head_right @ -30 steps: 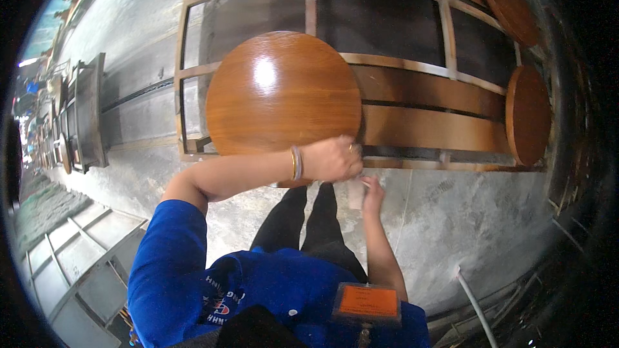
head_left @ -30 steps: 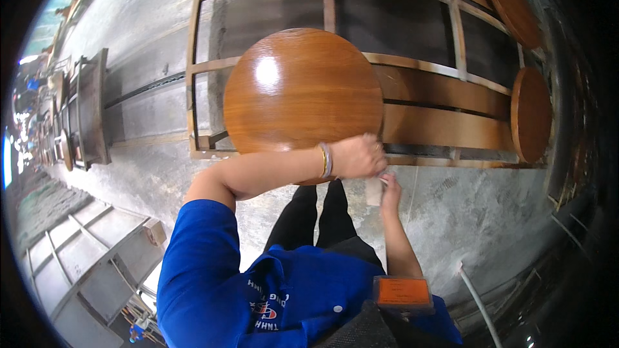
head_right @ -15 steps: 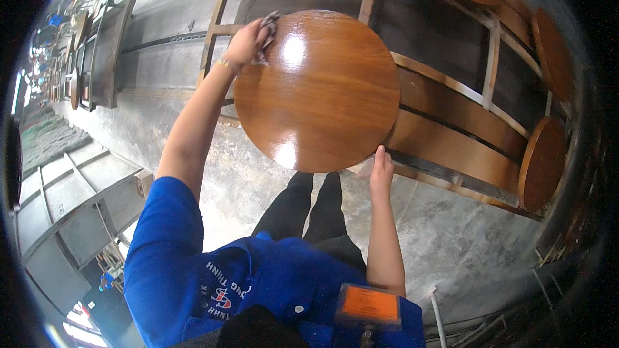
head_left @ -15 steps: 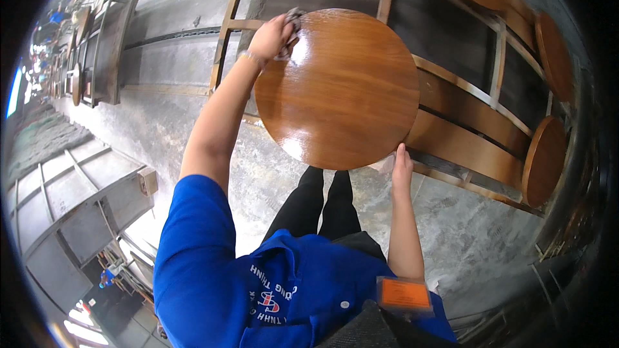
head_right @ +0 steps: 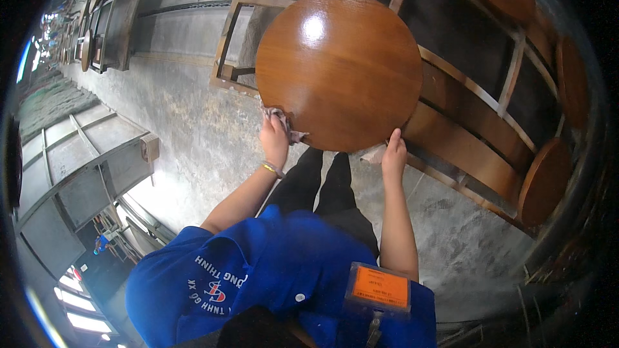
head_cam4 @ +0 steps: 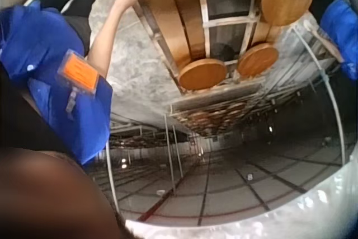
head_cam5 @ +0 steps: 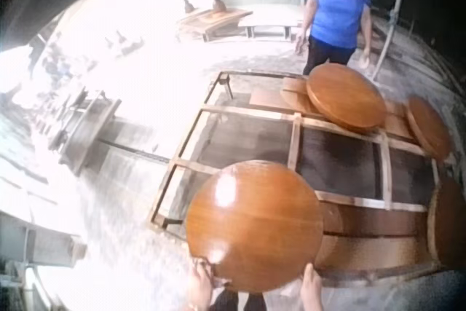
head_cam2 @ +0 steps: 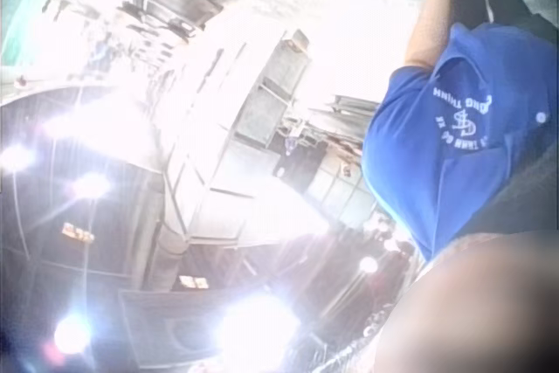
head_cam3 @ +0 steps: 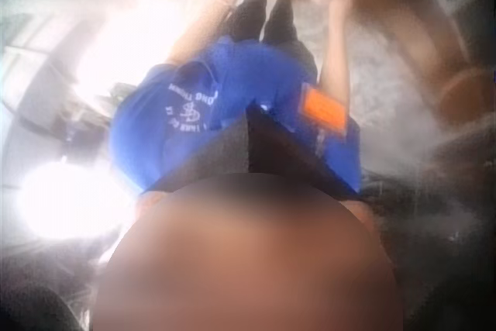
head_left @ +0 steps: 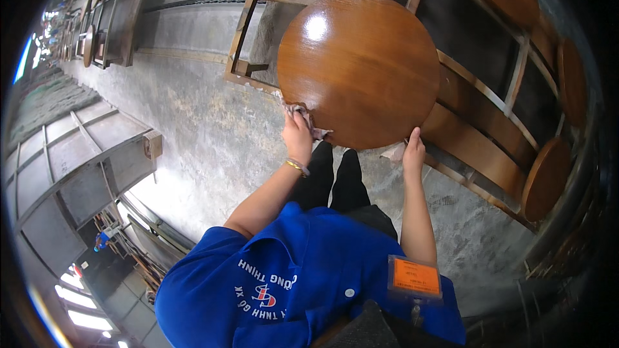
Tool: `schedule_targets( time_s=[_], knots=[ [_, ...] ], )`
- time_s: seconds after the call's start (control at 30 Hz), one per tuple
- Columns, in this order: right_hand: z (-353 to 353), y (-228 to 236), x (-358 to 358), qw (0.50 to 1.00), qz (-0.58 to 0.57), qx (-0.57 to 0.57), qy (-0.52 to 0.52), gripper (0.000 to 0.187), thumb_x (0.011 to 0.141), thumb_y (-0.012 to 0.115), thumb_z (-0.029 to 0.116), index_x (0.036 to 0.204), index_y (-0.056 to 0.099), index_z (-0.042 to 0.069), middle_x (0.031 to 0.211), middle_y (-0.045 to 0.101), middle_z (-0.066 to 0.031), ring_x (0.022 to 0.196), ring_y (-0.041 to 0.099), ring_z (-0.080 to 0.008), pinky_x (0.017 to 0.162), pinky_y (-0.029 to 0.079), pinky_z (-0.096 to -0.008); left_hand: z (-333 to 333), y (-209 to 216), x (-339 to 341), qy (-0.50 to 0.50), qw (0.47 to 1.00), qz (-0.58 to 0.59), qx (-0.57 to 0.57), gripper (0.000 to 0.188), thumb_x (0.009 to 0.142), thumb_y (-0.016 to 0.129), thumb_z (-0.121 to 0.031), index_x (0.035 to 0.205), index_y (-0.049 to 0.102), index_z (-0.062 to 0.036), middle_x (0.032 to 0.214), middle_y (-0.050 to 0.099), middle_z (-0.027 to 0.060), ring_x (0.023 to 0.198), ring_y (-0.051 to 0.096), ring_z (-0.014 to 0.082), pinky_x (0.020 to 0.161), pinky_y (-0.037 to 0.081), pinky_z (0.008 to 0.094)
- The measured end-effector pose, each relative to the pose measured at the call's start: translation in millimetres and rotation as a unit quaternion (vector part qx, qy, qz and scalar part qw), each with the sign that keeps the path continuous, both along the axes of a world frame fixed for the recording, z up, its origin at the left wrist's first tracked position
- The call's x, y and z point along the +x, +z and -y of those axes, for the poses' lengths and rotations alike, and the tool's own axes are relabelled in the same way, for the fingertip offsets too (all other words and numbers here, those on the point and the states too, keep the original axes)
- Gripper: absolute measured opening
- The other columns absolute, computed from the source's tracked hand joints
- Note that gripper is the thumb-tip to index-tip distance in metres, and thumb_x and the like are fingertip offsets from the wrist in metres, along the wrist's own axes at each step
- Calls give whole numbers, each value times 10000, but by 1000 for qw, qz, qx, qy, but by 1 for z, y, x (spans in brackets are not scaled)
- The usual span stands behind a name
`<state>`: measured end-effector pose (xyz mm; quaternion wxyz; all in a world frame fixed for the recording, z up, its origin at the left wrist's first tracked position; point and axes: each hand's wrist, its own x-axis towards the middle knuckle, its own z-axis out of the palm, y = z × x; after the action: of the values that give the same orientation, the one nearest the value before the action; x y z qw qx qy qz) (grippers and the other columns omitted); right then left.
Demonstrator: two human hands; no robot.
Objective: The person wipes the surface of round wooden tables with a cloth in a workshop. They move between tables, wiping each surface thoroughly and occasionally adjusting the cloth.
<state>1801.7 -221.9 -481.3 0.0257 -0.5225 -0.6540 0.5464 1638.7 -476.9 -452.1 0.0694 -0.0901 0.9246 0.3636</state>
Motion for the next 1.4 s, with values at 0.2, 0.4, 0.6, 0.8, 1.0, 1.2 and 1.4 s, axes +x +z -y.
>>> schedule_targets(
  time_s=[0.2, 0.4, 0.6, 0.8, 1.0, 1.2, 1.4],
  knots=[
    [2, -1, 14, 999, 1, -48, 8, 798, 1109, 356, 612, 1208, 712, -95, 1217, 738, -223, 1176, 680, -298, 1033, 488, -388, -39, -13, 70, 203, 921, 205, 261, 372, 1093, 421, -233, 1233, 623, 46, 1015, 733, 178, 929, 715, 341, 847, 543, 456],
    [1, -15, 79, 996, -13, -4, -85, 742, 1114, 343, 580, 1120, 772, -26, 1194, 742, -214, 1174, 670, -372, 1046, 482, -430, -125, 19, 117, 301, 685, 347, 566, 317, 1125, 364, -198, 1273, 585, -25, 1267, 666, 167, 1237, 636, 323, 1098, 531, 477],
    [-9, -24, 205, 966, 75, 1, -246, 743, 1099, 384, 599, 1139, 769, -35, 1213, 734, -225, 1185, 671, -357, 1035, 487, -416, -208, 15, 98, 304, 597, 400, 625, 251, 1112, 400, -113, 1232, 580, 15, 1283, 658, 227, 1200, 655, 377, 1106, 543, 503],
    [23, -26, 315, 917, 202, -30, -343, 750, 1082, 409, 615, 1122, 774, -38, 1175, 749, -237, 1140, 694, -374, 1018, 501, -419, -293, 9, 67, 225, 586, 424, 652, 278, 1132, 431, -218, 1183, 617, -18, 1220, 691, 158, 1117, 691, 328, 1020, 591, 461],
    [68, -45, 340, 920, 196, -17, -339, 707, 1075, 442, 590, 1107, 777, -31, 1125, 762, -228, 1107, 704, -383, 991, 509, -437, -367, 46, -66, -445, 849, -37, 281, 291, 1050, 533, -213, 1212, 657, -6, 1203, 725, 178, 1089, 699, 310, 949, 563, 406],
    [85, -44, 304, 936, 170, 19, -308, 637, 1084, 460, 541, 1107, 769, -15, 1120, 730, -231, 1100, 669, -406, 988, 497, -463, -370, 60, -108, -793, 475, -101, -368, 319, 996, 557, -302, 1183, 675, -72, 1157, 742, 186, 1128, 700, 397, 1031, 506, 568],
    [102, -28, 275, 934, 165, 73, -308, 604, 1089, 453, 530, 1105, 779, 22, 1113, 699, -245, 1104, 648, -415, 991, 489, -473, -298, 42, 0, -913, 243, -97, -314, 320, 998, 562, -299, 1134, 754, -81, 1106, 770, 173, 1048, 744, 332, 877, 580, 479]
  ],
)
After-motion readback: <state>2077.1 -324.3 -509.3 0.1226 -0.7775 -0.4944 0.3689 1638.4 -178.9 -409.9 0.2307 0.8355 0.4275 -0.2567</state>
